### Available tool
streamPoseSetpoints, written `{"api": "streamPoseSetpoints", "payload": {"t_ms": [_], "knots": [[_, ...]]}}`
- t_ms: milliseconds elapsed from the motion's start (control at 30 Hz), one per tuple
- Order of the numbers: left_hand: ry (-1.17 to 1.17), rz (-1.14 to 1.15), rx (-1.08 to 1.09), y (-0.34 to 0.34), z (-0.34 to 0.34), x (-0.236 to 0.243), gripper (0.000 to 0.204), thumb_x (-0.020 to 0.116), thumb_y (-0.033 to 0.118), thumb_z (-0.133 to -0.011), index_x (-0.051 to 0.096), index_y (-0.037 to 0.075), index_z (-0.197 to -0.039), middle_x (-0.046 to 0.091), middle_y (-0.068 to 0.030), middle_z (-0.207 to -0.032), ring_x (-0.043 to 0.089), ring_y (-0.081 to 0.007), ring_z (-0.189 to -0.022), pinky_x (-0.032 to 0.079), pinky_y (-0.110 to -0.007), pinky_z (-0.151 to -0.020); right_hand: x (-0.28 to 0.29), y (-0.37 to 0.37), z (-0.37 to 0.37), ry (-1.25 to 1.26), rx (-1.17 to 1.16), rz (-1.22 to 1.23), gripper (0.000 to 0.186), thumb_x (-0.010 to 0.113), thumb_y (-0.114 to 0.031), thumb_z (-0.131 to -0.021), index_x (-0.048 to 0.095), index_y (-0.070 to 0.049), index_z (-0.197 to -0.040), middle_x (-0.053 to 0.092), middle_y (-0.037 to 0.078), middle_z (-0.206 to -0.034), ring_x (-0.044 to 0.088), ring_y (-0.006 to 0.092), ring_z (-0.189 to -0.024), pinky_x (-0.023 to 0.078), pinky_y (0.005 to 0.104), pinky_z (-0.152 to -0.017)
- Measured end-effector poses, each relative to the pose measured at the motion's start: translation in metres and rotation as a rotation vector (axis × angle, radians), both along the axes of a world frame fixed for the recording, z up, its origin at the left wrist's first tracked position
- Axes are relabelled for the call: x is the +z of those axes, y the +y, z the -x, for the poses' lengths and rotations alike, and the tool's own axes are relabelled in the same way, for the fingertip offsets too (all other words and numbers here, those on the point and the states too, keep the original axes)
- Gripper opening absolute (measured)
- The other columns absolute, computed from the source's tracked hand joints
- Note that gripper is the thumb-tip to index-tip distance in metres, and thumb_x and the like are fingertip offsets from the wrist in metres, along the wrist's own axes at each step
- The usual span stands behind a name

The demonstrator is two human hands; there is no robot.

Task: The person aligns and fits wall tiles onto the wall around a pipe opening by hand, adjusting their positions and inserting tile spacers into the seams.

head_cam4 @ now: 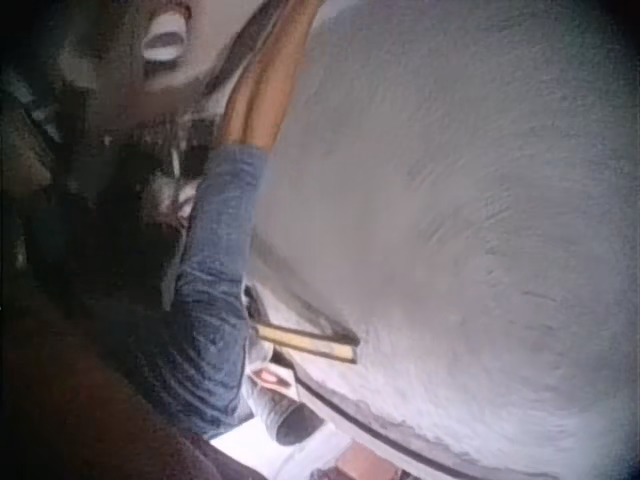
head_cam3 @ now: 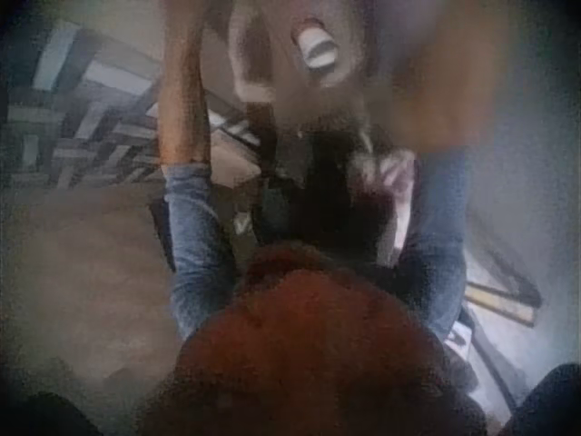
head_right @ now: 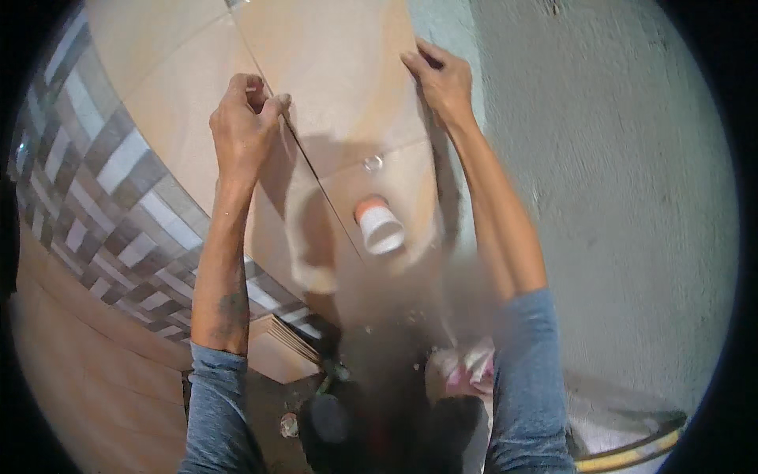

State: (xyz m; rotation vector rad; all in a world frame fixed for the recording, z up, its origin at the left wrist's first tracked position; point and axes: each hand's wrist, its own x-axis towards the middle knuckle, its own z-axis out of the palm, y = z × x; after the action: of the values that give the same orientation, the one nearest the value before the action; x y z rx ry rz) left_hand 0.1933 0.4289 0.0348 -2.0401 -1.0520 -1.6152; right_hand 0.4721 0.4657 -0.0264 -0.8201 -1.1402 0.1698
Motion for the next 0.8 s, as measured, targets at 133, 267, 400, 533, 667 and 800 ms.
{"api": "streamPoseSetpoints", "payload": {"t_ms": [133, 267, 400, 533, 667, 800], "knots": [[0.121, -0.367, 0.067, 0.016, 0.016, 0.07, 0.04, 0.073, 0.016, -0.087, 0.068, 0.014, -0.127, 0.069, -0.0149, -0.112, 0.065, -0.0336, -0.103, 0.052, -0.043, -0.091, 0.002, 0.001, 0.002, 0.041, 0.008, 0.0, 0.046, 0.077, -0.027, -0.089, 0.071, -0.004, -0.128, 0.076, 0.014, -0.109, 0.069, 0.0194, -0.096, 0.054, 0.0314, -0.089], [0.414, -0.375, 0.173, 0.036, 0.033, 0.123, 0.038, 0.077, 0.018, -0.087, 0.074, 0.022, -0.125, 0.066, -0.0074, -0.124, 0.059, -0.0293, -0.114, 0.05, -0.04, -0.097, 0.003, 0.0, 0.0, -0.035, -0.067, 0.075, 0.05, 0.078, -0.027, -0.092, 0.066, -0.002, -0.135, 0.071, 0.012, -0.118, 0.066, 0.0164, -0.104, 0.052, 0.0292, -0.094], [0.436, -0.323, 0.164, 0.049, 0.036, 0.129, 0.025, 0.079, 0.027, -0.084, 0.081, 0.024, -0.109, 0.065, -0.0052, -0.122, 0.054, -0.0303, -0.12, 0.042, -0.052, -0.097, 0.001, -0.001, 0.008, -0.05, -0.148, 0.019, 0.048, 0.077, -0.025, -0.093, 0.068, 0.0, -0.132, 0.071, 0.01, -0.117, 0.065, 0.0181, -0.106, 0.05, 0.0305, -0.096], [0.51, -0.411, 0.26, 0.053, 0.04, 0.134, 0.029, 0.082, 0.027, -0.082, 0.08, 0.025, -0.112, 0.065, -0.0026, -0.12, 0.06, -0.0275, -0.112, 0.051, -0.043, -0.096, -0.01, -0.003, 0.015, -0.03, -0.235, -0.02, 0.046, 0.078, -0.028, -0.091, 0.07, -0.001, -0.128, 0.072, 0.013, -0.116, 0.066, 0.0193, -0.102, 0.051, 0.0318, -0.093], [0.373, -0.159, -0.074, 0.058, 0.038, 0.146, 0.031, 0.083, 0.02, -0.082, 0.075, 0.008, -0.11, 0.065, -0.0132, -0.114, 0.064, -0.0295, -0.107, 0.055, -0.043, -0.089, -0.049, -0.013, 0.014, 0.008, -0.294, -0.005, 0.036, 0.078, -0.024, -0.088, 0.075, 0.0, -0.115, 0.074, 0.013, -0.104, 0.068, 0.021, -0.095, 0.052, 0.0333, -0.089], [0.512, -0.483, 0.22, 0.051, 0.033, 0.133, 0.018, 0.084, 0.012, -0.079, 0.079, 0.005, -0.095, 0.065, -0.0144, -0.111, 0.066, -0.0294, -0.103, 0.057, -0.04, -0.085, -0.121, -0.026, 0.017, 0.143, -0.229, 0.112, 0.026, 0.078, -0.017, -0.087, 0.077, 0.002, -0.106, 0.074, 0.01, -0.094, 0.066, 0.0159, -0.087, 0.052, 0.0302, -0.082]]}}
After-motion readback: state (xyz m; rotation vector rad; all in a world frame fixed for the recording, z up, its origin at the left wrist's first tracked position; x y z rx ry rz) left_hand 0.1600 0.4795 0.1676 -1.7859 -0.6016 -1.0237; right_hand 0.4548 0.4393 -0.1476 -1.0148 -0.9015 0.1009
